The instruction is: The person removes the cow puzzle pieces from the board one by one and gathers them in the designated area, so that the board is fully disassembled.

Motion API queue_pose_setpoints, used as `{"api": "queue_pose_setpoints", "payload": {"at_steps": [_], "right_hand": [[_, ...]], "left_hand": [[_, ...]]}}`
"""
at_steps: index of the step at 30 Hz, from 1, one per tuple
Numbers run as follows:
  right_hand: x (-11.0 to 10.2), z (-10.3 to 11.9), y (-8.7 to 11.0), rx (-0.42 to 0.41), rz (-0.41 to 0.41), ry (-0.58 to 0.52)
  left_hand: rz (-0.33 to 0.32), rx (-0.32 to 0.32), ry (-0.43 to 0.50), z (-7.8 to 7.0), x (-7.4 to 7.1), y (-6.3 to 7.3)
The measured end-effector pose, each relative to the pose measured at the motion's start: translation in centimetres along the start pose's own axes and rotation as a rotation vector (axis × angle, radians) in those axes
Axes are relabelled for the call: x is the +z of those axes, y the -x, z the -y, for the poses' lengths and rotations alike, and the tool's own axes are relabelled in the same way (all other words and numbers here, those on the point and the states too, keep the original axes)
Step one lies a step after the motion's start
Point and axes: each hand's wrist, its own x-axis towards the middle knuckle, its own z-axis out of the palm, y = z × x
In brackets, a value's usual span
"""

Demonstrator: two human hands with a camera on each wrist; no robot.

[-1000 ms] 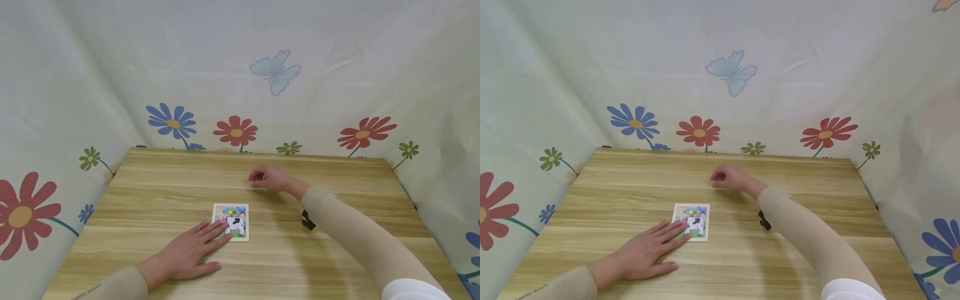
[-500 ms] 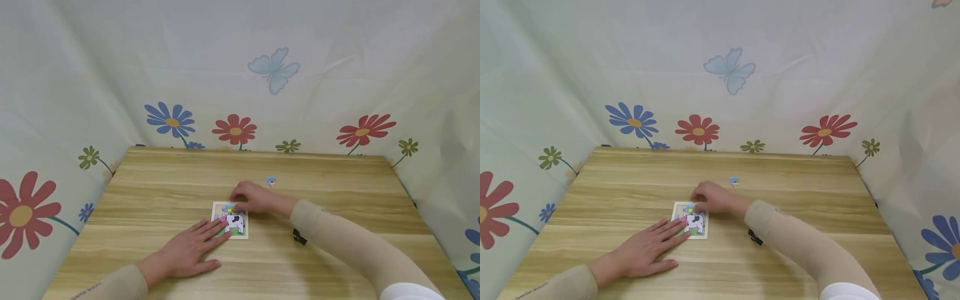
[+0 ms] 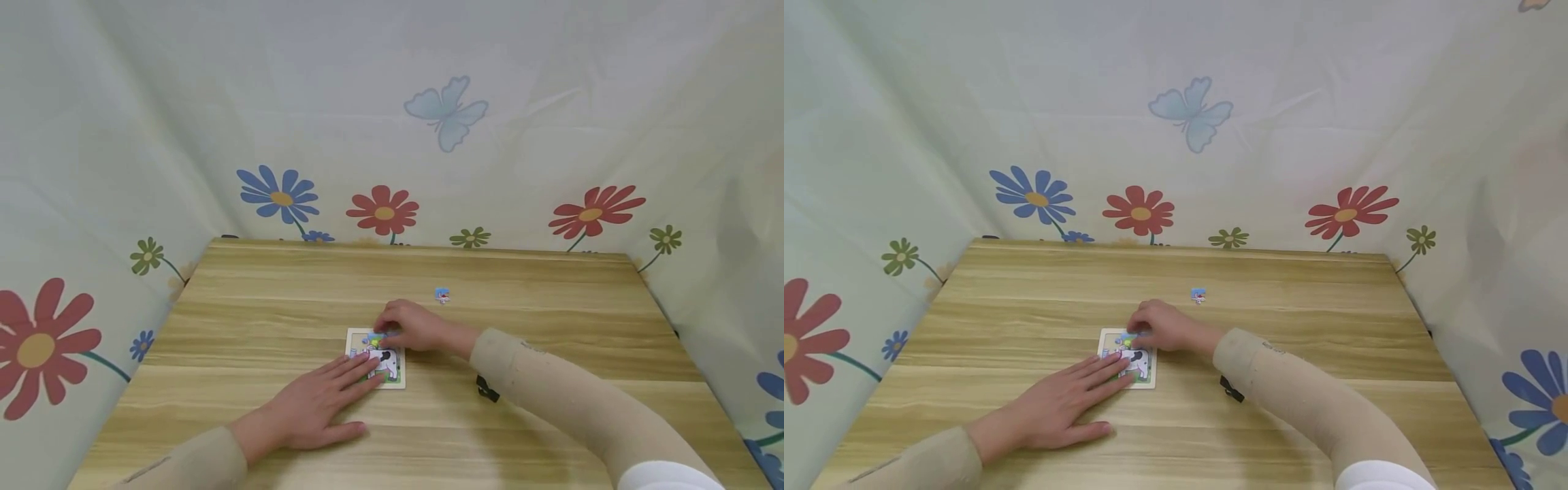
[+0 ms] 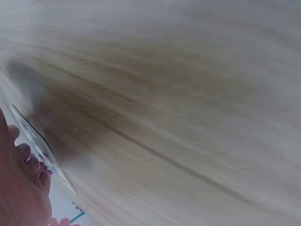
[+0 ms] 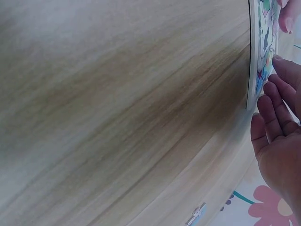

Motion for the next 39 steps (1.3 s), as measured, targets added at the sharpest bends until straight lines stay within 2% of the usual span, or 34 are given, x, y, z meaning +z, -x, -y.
{"api": "queue_pose_setpoints", "payload": {"at_steps": [5, 10, 18, 25, 33, 39], "right_hand": [[0.1, -0.2, -0.2, -0.017, -0.001, 0.0], [0.2, -0.2, -0.4, -0.024, -0.003, -0.016], [0.2, 0.1, -0.5, 0.049, -0.004, -0.102], [0.6, -0.3, -0.7, 0.113, -0.008, -0.161], [0.5, -0.3, -0.6, 0.114, -0.009, -0.202], [0.5, -0.1, -0.5, 0.095, -0.011, -0.189]], "left_hand": [[-0.004, 0.024, -0.001, 0.0, 0.2, -0.9], [0.022, 0.025, 0.001, 0.1, 0.7, -1.3], [0.048, 0.009, 0.024, 0.1, 0.9, -1.4], [0.044, 0.01, 0.025, 0.0, 0.7, -1.3], [0.027, 0.015, 0.005, -0.1, 0.7, -1.4], [0.023, 0.015, 0.001, -0.2, 0.8, -1.3]]}}
